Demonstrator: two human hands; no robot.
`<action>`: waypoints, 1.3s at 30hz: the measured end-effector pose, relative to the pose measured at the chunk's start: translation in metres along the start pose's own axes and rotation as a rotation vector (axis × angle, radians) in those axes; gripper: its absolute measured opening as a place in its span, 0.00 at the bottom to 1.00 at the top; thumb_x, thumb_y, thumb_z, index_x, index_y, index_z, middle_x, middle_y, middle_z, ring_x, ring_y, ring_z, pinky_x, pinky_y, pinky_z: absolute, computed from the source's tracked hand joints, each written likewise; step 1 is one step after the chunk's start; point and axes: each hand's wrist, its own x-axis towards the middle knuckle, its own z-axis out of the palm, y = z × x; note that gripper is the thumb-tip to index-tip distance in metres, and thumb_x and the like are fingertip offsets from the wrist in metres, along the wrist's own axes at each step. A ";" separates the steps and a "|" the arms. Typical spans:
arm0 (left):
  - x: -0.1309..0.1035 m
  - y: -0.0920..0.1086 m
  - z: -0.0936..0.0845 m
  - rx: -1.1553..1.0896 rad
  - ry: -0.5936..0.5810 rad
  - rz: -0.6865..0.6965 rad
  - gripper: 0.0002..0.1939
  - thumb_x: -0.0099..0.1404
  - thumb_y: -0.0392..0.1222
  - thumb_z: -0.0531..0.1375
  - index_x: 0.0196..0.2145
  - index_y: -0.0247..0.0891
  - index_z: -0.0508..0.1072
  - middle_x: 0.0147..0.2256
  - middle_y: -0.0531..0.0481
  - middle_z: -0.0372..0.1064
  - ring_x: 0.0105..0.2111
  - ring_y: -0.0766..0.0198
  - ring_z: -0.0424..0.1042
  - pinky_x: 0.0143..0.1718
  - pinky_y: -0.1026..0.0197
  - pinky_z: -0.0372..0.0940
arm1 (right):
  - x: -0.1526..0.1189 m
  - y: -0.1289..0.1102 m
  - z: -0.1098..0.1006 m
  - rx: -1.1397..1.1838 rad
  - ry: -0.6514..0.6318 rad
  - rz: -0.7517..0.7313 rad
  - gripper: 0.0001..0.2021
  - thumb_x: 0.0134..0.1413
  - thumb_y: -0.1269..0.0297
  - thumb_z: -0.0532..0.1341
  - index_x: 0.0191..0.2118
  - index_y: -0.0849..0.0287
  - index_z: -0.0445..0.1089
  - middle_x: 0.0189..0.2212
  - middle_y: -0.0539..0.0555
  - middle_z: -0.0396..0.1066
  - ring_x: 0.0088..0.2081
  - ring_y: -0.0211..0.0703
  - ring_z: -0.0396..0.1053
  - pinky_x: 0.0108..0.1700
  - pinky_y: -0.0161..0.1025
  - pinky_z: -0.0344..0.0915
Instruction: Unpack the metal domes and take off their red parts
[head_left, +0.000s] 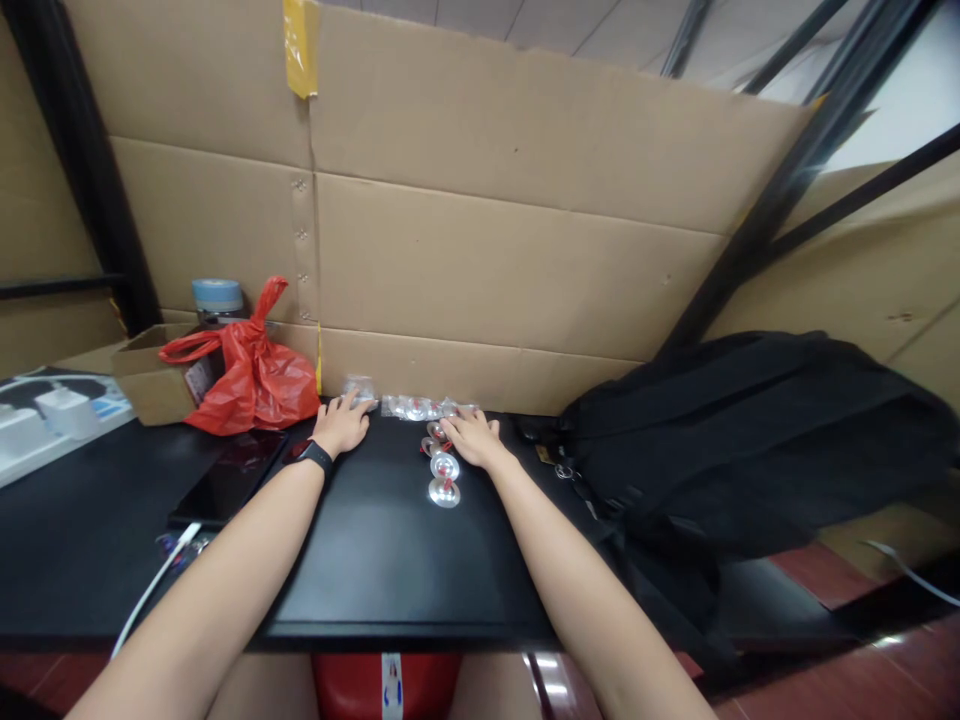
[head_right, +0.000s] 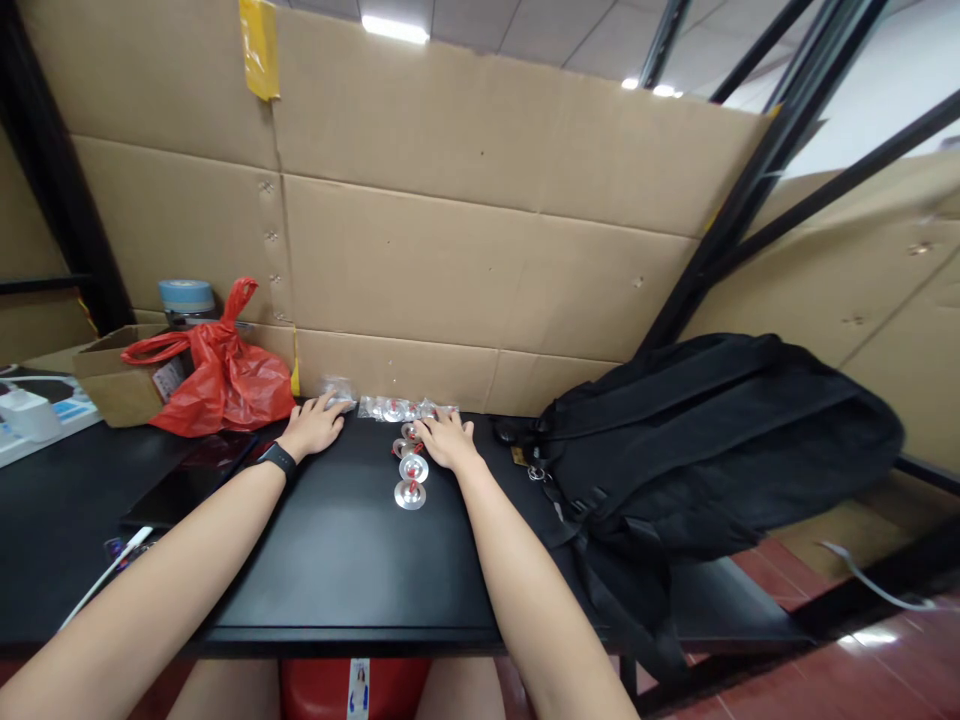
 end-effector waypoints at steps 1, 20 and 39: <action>-0.001 0.001 -0.001 0.011 0.010 0.001 0.26 0.71 0.49 0.46 0.64 0.53 0.60 0.69 0.48 0.46 0.63 0.42 0.53 0.58 0.36 0.53 | -0.001 -0.001 -0.001 -0.017 0.008 -0.010 0.29 0.67 0.41 0.37 0.58 0.43 0.68 0.67 0.55 0.53 0.66 0.63 0.46 0.58 0.69 0.47; -0.004 0.004 -0.002 0.028 0.067 0.015 0.24 0.70 0.46 0.49 0.61 0.46 0.64 0.68 0.44 0.50 0.63 0.44 0.52 0.58 0.38 0.53 | -0.005 0.007 -0.002 -0.017 0.071 -0.070 0.20 0.68 0.50 0.46 0.50 0.45 0.74 0.62 0.55 0.62 0.60 0.59 0.56 0.53 0.58 0.55; -0.002 0.002 -0.002 0.025 0.050 0.005 0.25 0.70 0.47 0.48 0.63 0.41 0.60 0.67 0.42 0.52 0.63 0.46 0.53 0.58 0.40 0.54 | 0.000 0.038 -0.016 0.607 0.811 -0.098 0.15 0.53 0.61 0.59 0.44 0.60 0.75 0.43 0.61 0.77 0.41 0.51 0.75 0.45 0.47 0.71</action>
